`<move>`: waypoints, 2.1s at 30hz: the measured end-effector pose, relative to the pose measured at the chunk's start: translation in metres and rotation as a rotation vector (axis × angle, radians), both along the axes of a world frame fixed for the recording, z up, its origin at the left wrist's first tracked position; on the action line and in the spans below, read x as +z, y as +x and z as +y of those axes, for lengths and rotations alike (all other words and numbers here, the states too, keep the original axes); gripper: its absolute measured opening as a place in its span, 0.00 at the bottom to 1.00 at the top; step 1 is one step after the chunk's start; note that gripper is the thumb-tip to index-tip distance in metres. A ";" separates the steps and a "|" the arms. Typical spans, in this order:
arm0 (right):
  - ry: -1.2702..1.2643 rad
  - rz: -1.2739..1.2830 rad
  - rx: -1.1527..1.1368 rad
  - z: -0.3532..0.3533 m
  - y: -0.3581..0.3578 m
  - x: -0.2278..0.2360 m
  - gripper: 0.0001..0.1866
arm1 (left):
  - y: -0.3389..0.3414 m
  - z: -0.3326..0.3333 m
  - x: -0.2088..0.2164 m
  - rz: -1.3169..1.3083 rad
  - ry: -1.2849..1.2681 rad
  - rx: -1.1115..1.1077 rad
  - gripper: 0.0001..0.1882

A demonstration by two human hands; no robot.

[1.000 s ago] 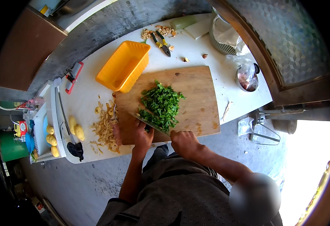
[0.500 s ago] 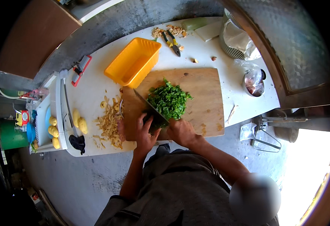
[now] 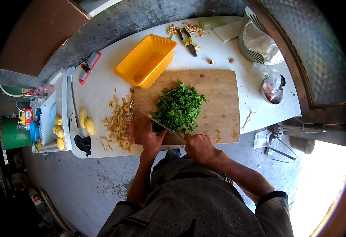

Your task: The person peels potatoes using a cleaver and places them in a sink. They then chop green leafy vegetables on a wooden cutting board and transfer them into a yellow container. Finally, the person handles raw meat pieces from a plastic bag on the cutting board.

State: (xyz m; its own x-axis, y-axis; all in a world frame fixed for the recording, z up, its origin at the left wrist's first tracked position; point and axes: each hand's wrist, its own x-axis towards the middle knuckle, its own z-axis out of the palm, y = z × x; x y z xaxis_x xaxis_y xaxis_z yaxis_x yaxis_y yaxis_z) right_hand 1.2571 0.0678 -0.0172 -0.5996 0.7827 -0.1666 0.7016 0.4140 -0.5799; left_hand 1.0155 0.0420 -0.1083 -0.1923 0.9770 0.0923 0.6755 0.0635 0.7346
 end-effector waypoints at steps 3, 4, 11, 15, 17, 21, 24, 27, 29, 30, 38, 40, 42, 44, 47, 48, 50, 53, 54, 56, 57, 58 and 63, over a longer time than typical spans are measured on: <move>-0.031 -0.093 0.062 0.005 0.000 -0.007 0.07 | 0.003 0.003 -0.008 -0.088 -0.030 0.058 0.23; -0.044 -0.109 0.082 0.007 0.001 -0.011 0.08 | 0.004 0.006 -0.005 -0.067 -0.024 0.035 0.22; -0.050 -0.068 0.107 0.022 -0.023 -0.025 0.08 | 0.009 0.020 0.009 -0.097 0.165 -0.003 0.16; -0.017 0.017 -0.010 0.025 -0.032 -0.028 0.07 | 0.005 0.014 0.003 -0.055 0.139 -0.039 0.14; 0.005 0.063 -0.069 0.027 -0.025 -0.020 0.07 | 0.003 0.009 -0.005 -0.036 0.118 -0.031 0.11; -0.133 0.164 -0.280 0.021 0.001 0.023 0.08 | 0.004 0.017 0.000 -0.232 0.104 0.044 0.13; -0.160 0.255 -0.389 0.022 0.033 0.042 0.08 | 0.017 0.040 0.053 -0.308 -0.118 -0.019 0.26; -0.140 0.380 -0.484 0.024 0.061 0.044 0.08 | 0.028 0.061 0.065 0.122 0.241 -0.182 0.43; -0.207 0.404 -0.566 0.027 0.078 0.048 0.09 | 0.035 0.066 0.057 0.145 0.158 -0.236 0.56; -0.160 0.377 -0.605 0.027 0.091 0.034 0.10 | 0.042 0.072 0.053 0.154 0.120 -0.273 0.62; -0.409 0.481 -0.909 0.014 0.144 0.028 0.10 | 0.102 0.101 0.075 0.441 -0.026 -0.421 0.72; -0.427 0.468 -0.951 0.010 0.147 0.030 0.09 | 0.111 0.110 0.085 0.513 -0.114 -0.436 0.65; -0.424 0.458 -0.945 0.006 0.147 0.031 0.09 | 0.111 0.109 0.084 0.545 -0.122 -0.441 0.55; -0.429 0.456 -0.970 0.004 0.149 0.031 0.09 | 0.110 0.106 0.081 0.501 -0.014 -0.449 0.42; -0.424 0.484 -0.990 0.010 0.154 0.022 0.09 | 0.110 0.112 0.079 0.450 0.084 -0.445 0.34; -0.427 0.503 -0.997 0.011 0.156 0.020 0.09 | 0.111 0.113 0.077 0.421 0.099 -0.446 0.32; -0.447 0.542 -0.997 0.014 0.159 0.013 0.09 | 0.108 0.118 0.072 0.305 0.143 -0.403 0.31; -0.482 0.612 -0.993 0.018 0.165 0.001 0.09 | 0.105 0.128 0.082 0.166 0.223 -0.343 0.29; -0.481 0.639 -0.994 0.020 0.164 0.004 0.09 | 0.103 0.132 0.084 0.101 0.219 -0.327 0.29; -0.481 0.675 -0.987 0.024 0.168 -0.001 0.09 | 0.098 0.141 0.085 -0.057 0.220 -0.304 0.26; -0.481 0.685 -0.977 0.025 0.172 -0.010 0.08 | 0.098 0.143 0.087 -0.156 0.236 -0.260 0.23; -0.480 0.695 -0.974 0.028 0.175 -0.012 0.08 | 0.098 0.148 0.100 -0.189 0.253 -0.255 0.21; -0.477 0.641 -0.975 0.043 0.173 0.003 0.12 | 0.080 0.166 0.144 -0.486 0.240 -0.172 0.15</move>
State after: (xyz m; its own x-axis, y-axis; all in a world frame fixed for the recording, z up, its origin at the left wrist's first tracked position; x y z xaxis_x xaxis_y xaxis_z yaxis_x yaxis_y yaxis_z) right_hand 1.4302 0.1104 -0.0147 0.1143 0.8869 -0.4476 0.1344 -0.4602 -0.8776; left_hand 1.0959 0.2076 0.0356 -0.1084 0.9604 0.2566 0.2424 -0.2248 0.9438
